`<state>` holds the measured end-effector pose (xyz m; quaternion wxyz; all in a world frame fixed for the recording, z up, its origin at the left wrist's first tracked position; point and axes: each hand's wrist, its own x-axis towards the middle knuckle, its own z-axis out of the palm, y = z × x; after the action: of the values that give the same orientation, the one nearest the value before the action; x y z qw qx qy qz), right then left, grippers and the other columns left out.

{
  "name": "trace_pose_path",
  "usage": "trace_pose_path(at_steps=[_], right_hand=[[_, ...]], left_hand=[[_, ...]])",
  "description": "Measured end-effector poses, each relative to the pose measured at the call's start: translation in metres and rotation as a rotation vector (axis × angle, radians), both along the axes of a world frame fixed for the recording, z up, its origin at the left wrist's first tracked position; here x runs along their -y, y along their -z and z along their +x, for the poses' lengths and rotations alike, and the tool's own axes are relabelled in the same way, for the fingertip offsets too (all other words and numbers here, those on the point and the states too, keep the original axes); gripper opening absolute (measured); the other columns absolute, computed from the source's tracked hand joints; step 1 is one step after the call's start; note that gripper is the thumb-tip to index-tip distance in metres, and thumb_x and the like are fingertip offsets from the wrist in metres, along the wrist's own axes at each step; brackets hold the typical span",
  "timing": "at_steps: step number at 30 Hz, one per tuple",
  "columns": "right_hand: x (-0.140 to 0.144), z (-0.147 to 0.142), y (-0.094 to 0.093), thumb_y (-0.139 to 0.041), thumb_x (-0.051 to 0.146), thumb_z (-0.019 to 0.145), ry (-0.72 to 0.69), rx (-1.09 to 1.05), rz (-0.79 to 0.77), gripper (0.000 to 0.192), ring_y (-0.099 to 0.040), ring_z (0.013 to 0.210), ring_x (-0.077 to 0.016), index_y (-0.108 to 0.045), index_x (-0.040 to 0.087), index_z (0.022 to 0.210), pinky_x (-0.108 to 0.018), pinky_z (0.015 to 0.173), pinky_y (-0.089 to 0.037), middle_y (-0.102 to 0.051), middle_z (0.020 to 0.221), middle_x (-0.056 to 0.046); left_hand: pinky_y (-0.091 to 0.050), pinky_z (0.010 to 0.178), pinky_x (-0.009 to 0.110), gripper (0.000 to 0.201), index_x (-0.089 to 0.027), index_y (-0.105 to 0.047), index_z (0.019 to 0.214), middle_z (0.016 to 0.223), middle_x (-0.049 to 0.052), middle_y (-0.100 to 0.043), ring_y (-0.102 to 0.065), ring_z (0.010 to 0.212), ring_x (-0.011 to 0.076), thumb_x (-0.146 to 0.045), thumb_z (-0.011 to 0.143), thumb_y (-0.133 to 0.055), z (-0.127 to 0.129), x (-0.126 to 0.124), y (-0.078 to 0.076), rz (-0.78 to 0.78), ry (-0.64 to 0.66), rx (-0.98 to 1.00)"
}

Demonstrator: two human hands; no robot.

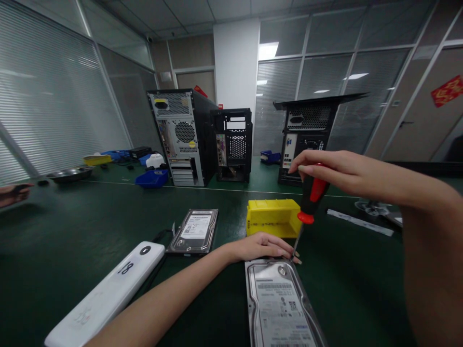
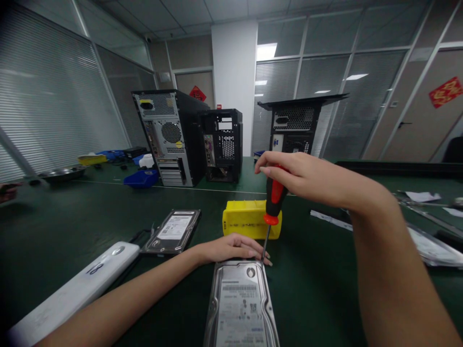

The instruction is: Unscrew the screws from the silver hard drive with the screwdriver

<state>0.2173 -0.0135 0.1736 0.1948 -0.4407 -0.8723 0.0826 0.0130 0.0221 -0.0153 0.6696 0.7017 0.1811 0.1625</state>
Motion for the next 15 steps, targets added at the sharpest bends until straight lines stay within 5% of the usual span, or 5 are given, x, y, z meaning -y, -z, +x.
trace_pose_path(at_steps=[10,15], right_hand=[[-0.0034,-0.0054,0.0000,-0.053,0.049,0.085,-0.055,0.018,-0.055,0.034,-0.062,0.074,-0.0206,-0.068,0.020,0.095,-0.031,0.066,-0.046,-0.069,0.086,-0.005],[-0.0013,0.0013,-0.0003,-0.052,0.047,0.086,-0.085,0.012,-0.057,0.033,-0.063,0.090,-0.0237,-0.065,0.024,0.107,-0.035,0.076,-0.049,-0.067,0.105,-0.005]], left_hand=[[-0.038,0.102,0.038,0.035,-0.015,-0.064,0.114,0.116,0.009,-0.066,-0.058,0.111,0.0204,-0.035,0.085,-0.061,0.0009,0.0008,-0.0023,0.036,-0.008,-0.026],[-0.037,0.103,0.037,0.035,-0.018,-0.063,0.116,0.117,0.007,-0.065,-0.057,0.113,0.0194,-0.035,0.087,-0.059,-0.0005,-0.0026,0.0004,0.069,0.000,-0.051]])
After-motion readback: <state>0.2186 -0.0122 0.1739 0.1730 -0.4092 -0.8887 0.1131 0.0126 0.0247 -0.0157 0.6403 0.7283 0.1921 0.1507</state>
